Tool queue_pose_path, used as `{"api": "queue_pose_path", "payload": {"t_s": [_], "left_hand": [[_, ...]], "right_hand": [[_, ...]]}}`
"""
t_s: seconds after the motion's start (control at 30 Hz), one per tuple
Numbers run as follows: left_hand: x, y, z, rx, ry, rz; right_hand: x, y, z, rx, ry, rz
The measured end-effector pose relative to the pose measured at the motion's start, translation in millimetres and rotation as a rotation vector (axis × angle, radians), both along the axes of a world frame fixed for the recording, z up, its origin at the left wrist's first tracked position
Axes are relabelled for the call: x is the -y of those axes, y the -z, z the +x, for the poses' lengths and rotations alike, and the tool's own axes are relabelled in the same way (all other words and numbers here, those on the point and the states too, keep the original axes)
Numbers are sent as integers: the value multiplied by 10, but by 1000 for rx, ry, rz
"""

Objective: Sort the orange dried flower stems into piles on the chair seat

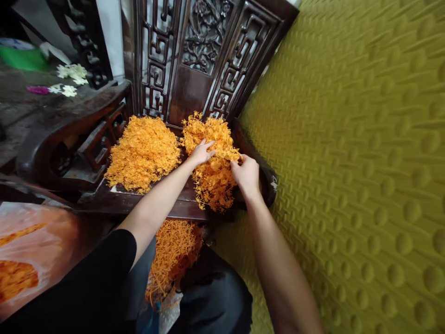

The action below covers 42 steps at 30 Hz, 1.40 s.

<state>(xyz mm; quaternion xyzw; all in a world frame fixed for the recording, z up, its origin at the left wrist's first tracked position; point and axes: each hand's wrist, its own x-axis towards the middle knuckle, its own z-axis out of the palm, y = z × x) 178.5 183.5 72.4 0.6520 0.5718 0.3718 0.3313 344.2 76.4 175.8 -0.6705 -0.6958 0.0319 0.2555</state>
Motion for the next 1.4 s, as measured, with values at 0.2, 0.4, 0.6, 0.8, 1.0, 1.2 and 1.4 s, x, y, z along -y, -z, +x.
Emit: {"api": "queue_pose_path", "payload": {"t_s": [0.2, 0.4, 0.6, 0.8, 1.0, 1.2, 1.4], "left_hand": [[44, 41, 100, -81, -86, -48], [134, 169, 59, -239, -162, -94], [213, -102, -31, -245, -92, -103], [404, -697, -237, -286, 36, -77], [782, -1444, -889, -321, 0, 87], [1923, -1964, -1185, -23, 416, 224], [2884, -1452, -1234, 354, 165, 46]], "right_hand": [[176, -219, 8, -575, 30, 246], [395, -973, 76, -1009, -17, 780], [788, -1619, 80, -868, -199, 841], [995, -1348, -70, -1079, -201, 573], [1212, -1042, -121, -1199, -218, 253], [1405, -703, -668, -1189, -494, -266], [1646, -238, -1203, -902, -782, -502]]}}
